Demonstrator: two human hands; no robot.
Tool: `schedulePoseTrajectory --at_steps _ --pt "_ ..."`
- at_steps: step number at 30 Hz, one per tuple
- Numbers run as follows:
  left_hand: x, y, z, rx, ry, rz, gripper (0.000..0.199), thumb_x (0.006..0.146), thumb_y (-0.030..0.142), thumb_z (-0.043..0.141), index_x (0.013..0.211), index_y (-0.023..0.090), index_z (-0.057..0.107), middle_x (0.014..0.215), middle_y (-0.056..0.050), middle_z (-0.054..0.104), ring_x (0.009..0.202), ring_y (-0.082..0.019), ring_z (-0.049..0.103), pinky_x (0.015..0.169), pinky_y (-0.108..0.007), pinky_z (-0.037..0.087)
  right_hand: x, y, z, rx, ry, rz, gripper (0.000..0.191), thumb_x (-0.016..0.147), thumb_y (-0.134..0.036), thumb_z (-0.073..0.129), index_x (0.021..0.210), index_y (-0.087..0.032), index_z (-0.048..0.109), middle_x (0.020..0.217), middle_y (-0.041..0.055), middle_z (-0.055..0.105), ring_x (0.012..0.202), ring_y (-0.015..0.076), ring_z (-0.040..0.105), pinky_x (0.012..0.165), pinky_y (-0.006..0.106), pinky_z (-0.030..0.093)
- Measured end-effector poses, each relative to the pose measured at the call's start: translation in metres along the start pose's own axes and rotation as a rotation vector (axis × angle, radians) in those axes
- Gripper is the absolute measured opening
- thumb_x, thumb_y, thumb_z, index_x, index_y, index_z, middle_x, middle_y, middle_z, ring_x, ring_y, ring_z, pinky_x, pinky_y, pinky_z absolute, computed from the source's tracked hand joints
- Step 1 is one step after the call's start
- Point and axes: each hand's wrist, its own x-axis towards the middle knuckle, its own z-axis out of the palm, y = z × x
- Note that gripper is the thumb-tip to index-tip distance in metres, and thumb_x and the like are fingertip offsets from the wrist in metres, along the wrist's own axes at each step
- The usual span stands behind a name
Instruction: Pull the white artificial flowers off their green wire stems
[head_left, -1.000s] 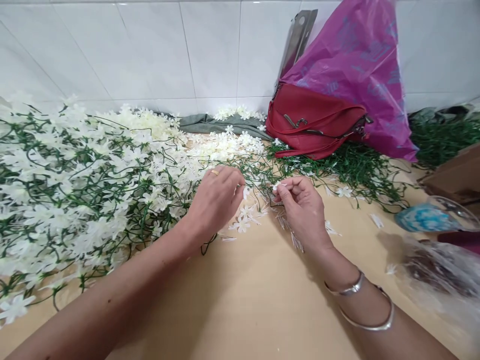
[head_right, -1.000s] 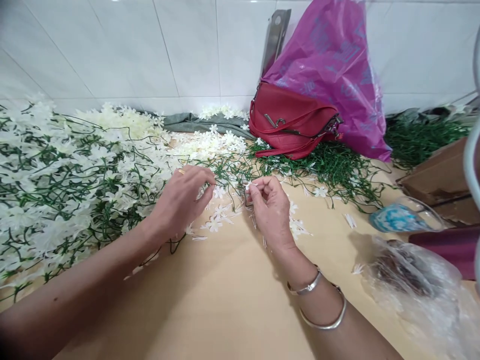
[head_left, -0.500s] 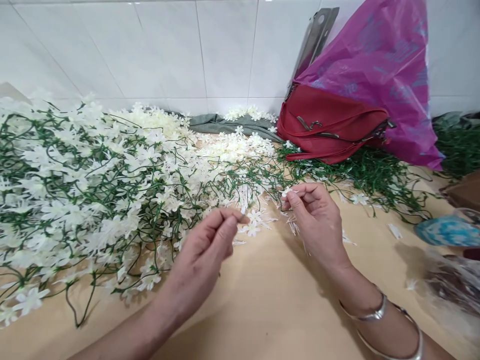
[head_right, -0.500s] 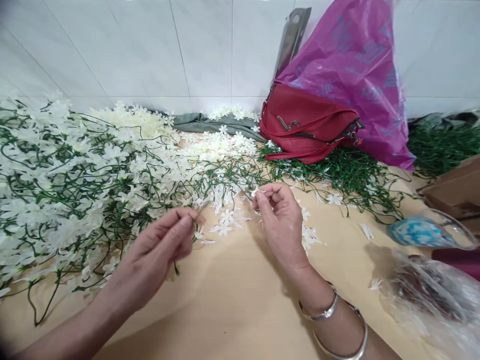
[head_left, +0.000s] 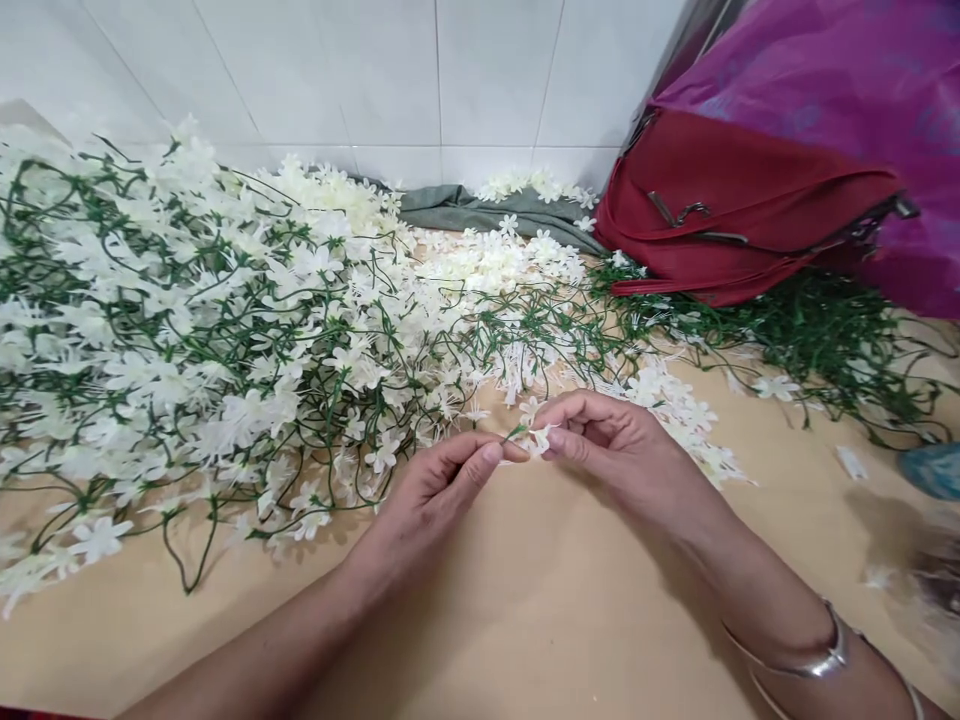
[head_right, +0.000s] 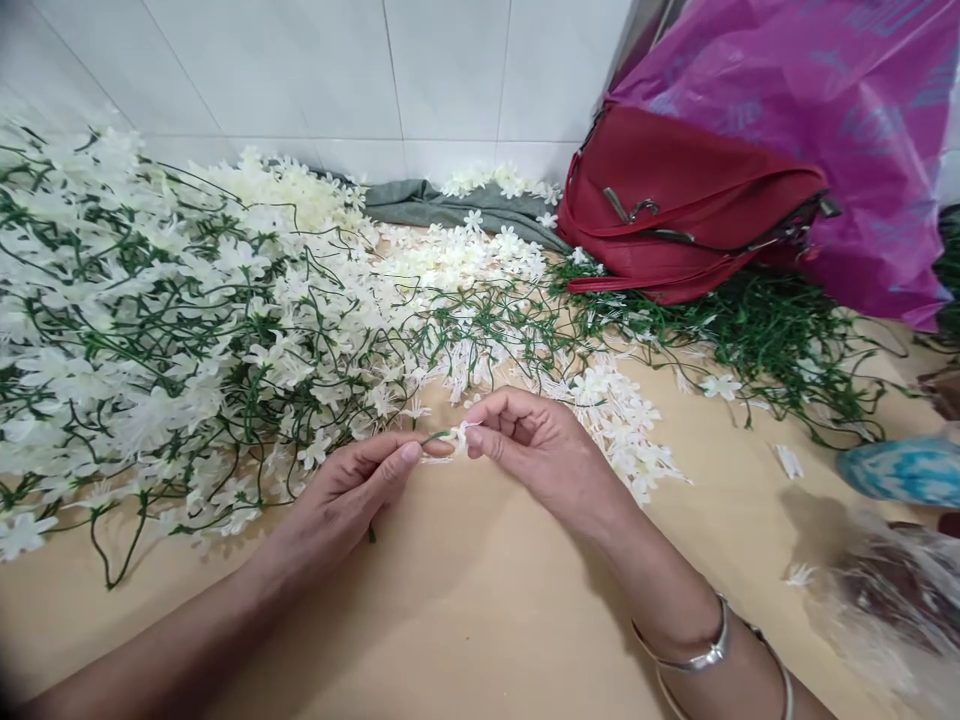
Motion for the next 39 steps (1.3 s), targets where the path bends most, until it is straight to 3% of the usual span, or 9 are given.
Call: schedulePoseTrajectory --at_steps 3,7,11,18,27,33,39 --pt "0.001 0.000 0.001 -0.045 -0.027 -0.023 0.033 0.102 0.047 0.058 0.111 0.027 0.082 0.053 0.005 0.037 0.055 -0.015 0.040 0.058 -0.025 0.039 0.002 0.004 -0.004 0.051 -0.001 0.038 0.024 0.082 -0.044 0.086 0.085 -0.023 0.075 0.071 -0.0006 0.070 0.066 0.0151 0.064 0.064 0.027 0.051" --pt "0.002 -0.002 0.001 -0.084 -0.002 -0.006 0.028 0.099 0.045 0.063 0.103 0.025 0.082 0.065 0.001 0.055 0.065 -0.015 0.050 0.060 -0.024 0.040 0.003 0.007 -0.007 0.101 -0.052 0.055 0.021 0.084 -0.042 0.084 0.085 -0.023 0.076 0.071 -0.0013 0.070 0.066 0.0140 0.064 0.066 0.026 0.051" --pt "0.003 -0.005 0.003 -0.168 0.009 -0.015 0.028 0.097 0.046 0.067 0.098 0.020 0.076 0.065 0.004 0.053 0.055 -0.010 0.042 0.053 -0.021 0.034 0.002 0.006 -0.007 0.090 -0.102 0.061 0.019 0.086 -0.041 0.083 0.084 -0.023 0.077 0.075 -0.0002 0.072 0.068 0.0143 0.064 0.067 0.026 0.051" --pt "0.006 -0.008 0.008 -0.221 0.058 -0.011 0.029 0.096 0.045 0.068 0.084 0.018 0.066 0.068 0.004 0.059 0.054 -0.008 0.049 0.058 -0.022 0.043 -0.001 0.007 -0.001 0.085 -0.119 0.095 0.018 0.086 -0.040 0.083 0.083 -0.023 0.076 0.073 0.0001 0.072 0.067 0.0149 0.064 0.066 0.027 0.052" --pt "0.004 -0.013 0.008 -0.221 0.037 0.012 0.021 0.098 0.036 0.067 0.089 0.017 0.067 0.080 0.000 0.071 0.056 -0.007 0.056 0.060 -0.021 0.046 -0.001 0.002 0.005 0.038 -0.103 0.109 0.020 0.084 -0.039 0.084 0.080 -0.021 0.076 0.074 0.0011 0.071 0.069 0.0147 0.065 0.067 0.026 0.053" --pt "0.004 -0.013 0.012 -0.210 0.062 0.046 0.021 0.099 0.032 0.065 0.086 0.016 0.067 0.072 0.001 0.070 0.058 -0.008 0.063 0.062 -0.021 0.051 -0.003 0.000 0.012 0.066 -0.085 0.109 0.018 0.084 -0.034 0.084 0.079 -0.020 0.073 0.073 0.0006 0.072 0.069 0.0139 0.066 0.068 0.024 0.054" --pt "0.002 -0.015 0.019 -0.210 0.151 0.075 0.021 0.100 0.030 0.063 0.085 0.017 0.064 0.075 0.001 0.070 0.059 -0.008 0.066 0.063 -0.022 0.053 -0.011 0.004 0.028 -0.008 0.056 0.053 0.014 0.089 -0.033 0.078 0.082 -0.022 0.071 0.079 0.0018 0.075 0.072 0.0143 0.068 0.068 0.024 0.054"
